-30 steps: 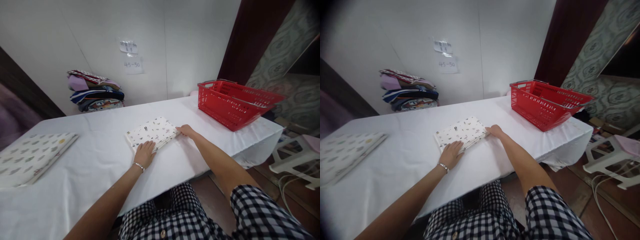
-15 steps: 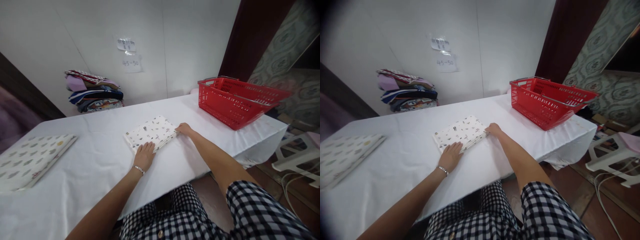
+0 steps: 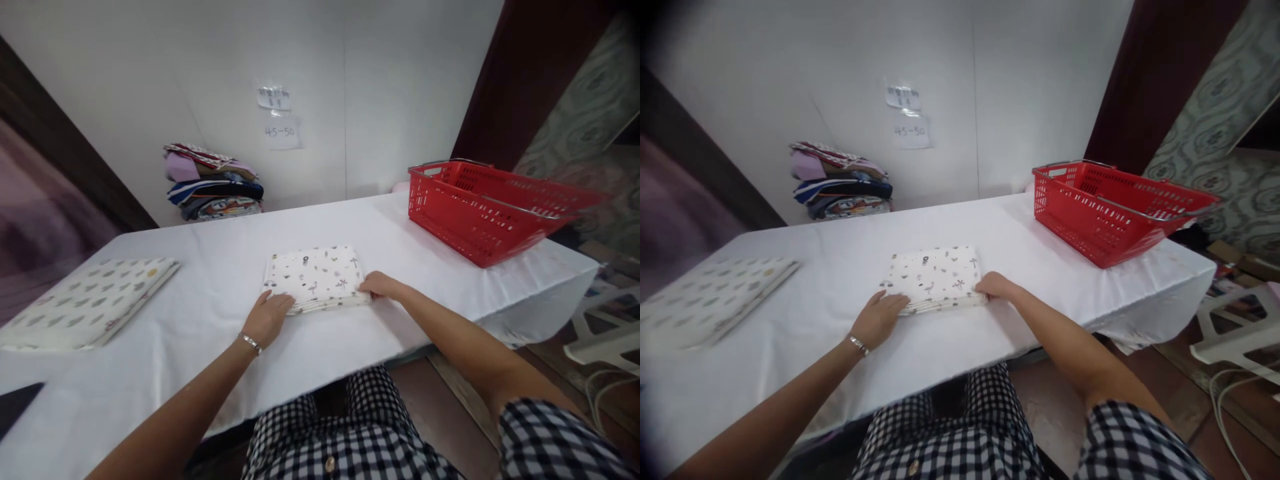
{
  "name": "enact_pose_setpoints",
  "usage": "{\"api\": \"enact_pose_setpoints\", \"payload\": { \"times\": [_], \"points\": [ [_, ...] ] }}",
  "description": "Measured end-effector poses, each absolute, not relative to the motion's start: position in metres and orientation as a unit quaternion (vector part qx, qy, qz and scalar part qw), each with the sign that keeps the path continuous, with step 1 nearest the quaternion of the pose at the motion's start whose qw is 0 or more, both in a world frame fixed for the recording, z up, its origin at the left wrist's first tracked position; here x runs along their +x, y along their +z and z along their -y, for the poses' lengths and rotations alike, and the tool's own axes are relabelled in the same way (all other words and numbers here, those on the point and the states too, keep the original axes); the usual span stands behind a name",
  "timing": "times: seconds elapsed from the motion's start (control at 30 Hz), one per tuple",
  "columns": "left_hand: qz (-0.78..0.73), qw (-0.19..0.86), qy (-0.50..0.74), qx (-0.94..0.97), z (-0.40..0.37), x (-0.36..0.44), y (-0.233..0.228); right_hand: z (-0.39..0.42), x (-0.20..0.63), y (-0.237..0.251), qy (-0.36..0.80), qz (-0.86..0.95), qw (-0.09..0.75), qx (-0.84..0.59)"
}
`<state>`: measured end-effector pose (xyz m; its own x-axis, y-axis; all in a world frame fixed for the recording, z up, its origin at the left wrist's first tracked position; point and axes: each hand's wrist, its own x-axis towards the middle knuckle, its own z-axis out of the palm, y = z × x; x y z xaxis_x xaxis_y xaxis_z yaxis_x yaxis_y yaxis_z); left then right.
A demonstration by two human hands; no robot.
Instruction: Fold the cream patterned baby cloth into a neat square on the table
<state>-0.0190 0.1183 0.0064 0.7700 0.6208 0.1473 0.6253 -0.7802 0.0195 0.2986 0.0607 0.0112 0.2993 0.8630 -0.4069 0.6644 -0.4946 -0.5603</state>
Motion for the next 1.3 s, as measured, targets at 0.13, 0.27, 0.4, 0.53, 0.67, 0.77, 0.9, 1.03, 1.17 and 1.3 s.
{"api": "enact_pose_setpoints", "payload": {
  "times": [0.13, 0.27, 0.4, 0.53, 0.67, 0.77, 0.9, 1.03, 1.17, 1.3],
  "points": [
    [0.346, -0.025, -0.073, -0.935, -0.105, -0.038, 0.011, -0.017, 0.287, 0.009, 0.274, 0.561, 0.106, -0.774],
    [0.392, -0.061, -0.105, -0.912, -0.104, -0.007, 0.031, -0.025, 0.264, 0.03, 0.093, 0.605, 0.166, -0.773],
    [0.412, -0.038, -0.106, -0.904, -0.12, 0.033, 0.035, -0.065, 0.229, 0.038, 0.064, 0.716, 0.239, -0.652],
    [0.443, -0.072, -0.024, -0.893, -0.131, 0.041, 0.006, -0.089, 0.228, 0.013, 0.107, 0.698, 0.113, -0.699],
    [0.438, -0.1, -0.012, -0.893, -0.135, 0.036, -0.008, -0.09, 0.24, -0.007, 0.103, 0.689, 0.079, -0.713],
    [0.438, -0.136, 0.036, -0.888, -0.15, 0.039, 0.007, -0.094, 0.239, -0.003, 0.107, 0.686, 0.07, -0.716],
    [0.474, -0.075, 0.018, -0.877, -0.182, 0.042, 0.023, -0.113, 0.241, 0.007, 0.078, 0.656, 0.081, -0.746],
    [0.504, -0.035, 0.016, -0.863, -0.201, 0.033, 0.008, -0.126, 0.256, -0.004, 0.088, 0.619, 0.074, -0.777],
    [0.495, -0.056, 0.015, -0.867, -0.203, 0.025, -0.008, -0.126, 0.264, -0.02, 0.085, 0.622, 0.093, -0.772],
    [0.494, -0.074, -0.002, -0.866, -0.205, 0.025, -0.009, -0.127, 0.264, -0.02, 0.095, 0.623, 0.108, -0.769]
  ]
}}
